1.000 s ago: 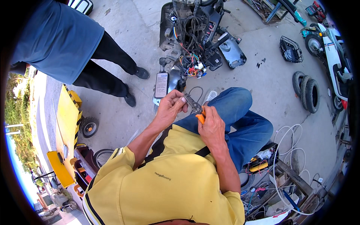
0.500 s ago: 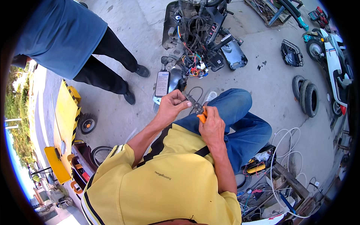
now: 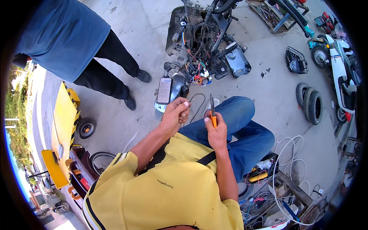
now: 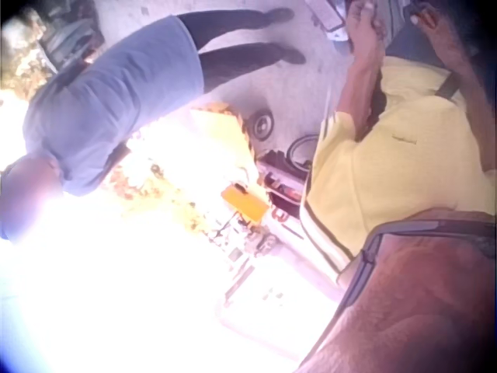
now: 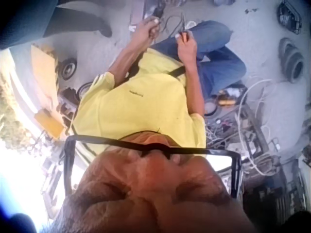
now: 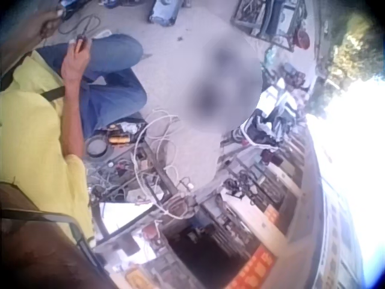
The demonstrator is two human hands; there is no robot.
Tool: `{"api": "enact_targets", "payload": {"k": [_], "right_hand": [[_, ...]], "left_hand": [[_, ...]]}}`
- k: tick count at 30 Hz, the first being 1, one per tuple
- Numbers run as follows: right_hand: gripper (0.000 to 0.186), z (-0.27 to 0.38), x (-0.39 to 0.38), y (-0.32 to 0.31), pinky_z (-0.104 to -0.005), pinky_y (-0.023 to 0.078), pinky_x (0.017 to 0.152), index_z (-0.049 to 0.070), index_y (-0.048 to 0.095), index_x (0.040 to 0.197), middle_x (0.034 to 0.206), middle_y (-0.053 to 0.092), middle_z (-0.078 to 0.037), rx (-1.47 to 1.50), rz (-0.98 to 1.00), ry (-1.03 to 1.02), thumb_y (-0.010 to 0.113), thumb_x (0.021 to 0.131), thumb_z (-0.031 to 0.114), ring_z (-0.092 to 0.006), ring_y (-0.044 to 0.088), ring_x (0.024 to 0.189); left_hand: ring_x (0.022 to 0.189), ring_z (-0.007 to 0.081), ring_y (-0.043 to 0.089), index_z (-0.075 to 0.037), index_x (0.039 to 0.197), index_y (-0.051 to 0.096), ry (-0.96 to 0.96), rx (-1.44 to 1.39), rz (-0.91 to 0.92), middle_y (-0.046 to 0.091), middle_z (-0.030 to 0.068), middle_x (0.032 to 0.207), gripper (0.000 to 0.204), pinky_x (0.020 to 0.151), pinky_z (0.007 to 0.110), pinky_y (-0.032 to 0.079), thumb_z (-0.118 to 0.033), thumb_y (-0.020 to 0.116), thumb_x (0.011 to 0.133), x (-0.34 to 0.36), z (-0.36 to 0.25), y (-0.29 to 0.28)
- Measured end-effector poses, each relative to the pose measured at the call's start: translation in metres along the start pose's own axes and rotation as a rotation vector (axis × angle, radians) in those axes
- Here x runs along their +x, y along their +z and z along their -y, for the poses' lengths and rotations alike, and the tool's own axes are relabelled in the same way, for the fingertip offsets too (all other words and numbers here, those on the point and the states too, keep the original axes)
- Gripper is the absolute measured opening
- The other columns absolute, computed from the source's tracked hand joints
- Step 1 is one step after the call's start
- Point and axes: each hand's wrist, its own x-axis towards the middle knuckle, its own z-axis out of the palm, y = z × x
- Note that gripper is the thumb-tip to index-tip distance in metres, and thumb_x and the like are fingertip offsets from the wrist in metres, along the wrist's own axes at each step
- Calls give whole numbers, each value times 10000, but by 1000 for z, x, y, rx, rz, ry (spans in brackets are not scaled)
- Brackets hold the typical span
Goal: The person sits on the ground and uses pliers to strip and twist wires on a scooter's exposed wiring harness. They repeatedly cut insulation, twist wire ends, and adjust connections within the harness.
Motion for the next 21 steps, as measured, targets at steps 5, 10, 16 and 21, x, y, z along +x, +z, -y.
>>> {"api": "enact_targets", "payload": {"k": [5, 10, 16, 21], "right_hand": [[182, -2, 8, -3, -284, 494, 672, -3, 663, 1150, 833, 654, -47, 114, -1, 32, 659, 994, 91, -114, 614, 725], [166, -7, 10, -7, -279, 489, 651, -3, 658, 1142, 818, 640, -42, 85, -26, 59, 640, 991, 65, -104, 590, 700], [177, -13, 10, -3, -265, 494, 671, 1, 651, 1163, 863, 654, -40, 39, -37, 33, 630, 994, 50, -111, 605, 723], [186, -15, 13, -5, -268, 496, 673, -5, 647, 1171, 891, 647, -33, 217, -33, 88, 626, 990, 30, -106, 600, 728]], "left_hand": [[580, 38, 368, -74, 978, 553, 265, 435, -93, 478, -53, 731, 192, 524, 234, 273, -57, 740, 944, 33, 11, -17], [585, 9, 407, -75, 958, 592, 455, 452, -207, 585, -51, 775, 156, 504, 227, 266, -71, 747, 949, 96, 17, -35], [628, -4, 480, -4, 1098, 706, 343, 368, -292, 663, -44, 831, 165, 524, 204, 289, -88, 748, 962, 110, 1, -17], [707, 28, 560, 27, 1095, 751, 409, 459, -325, 714, -3, 871, 224, 585, 210, 396, -133, 783, 941, 124, 12, -23]]}}
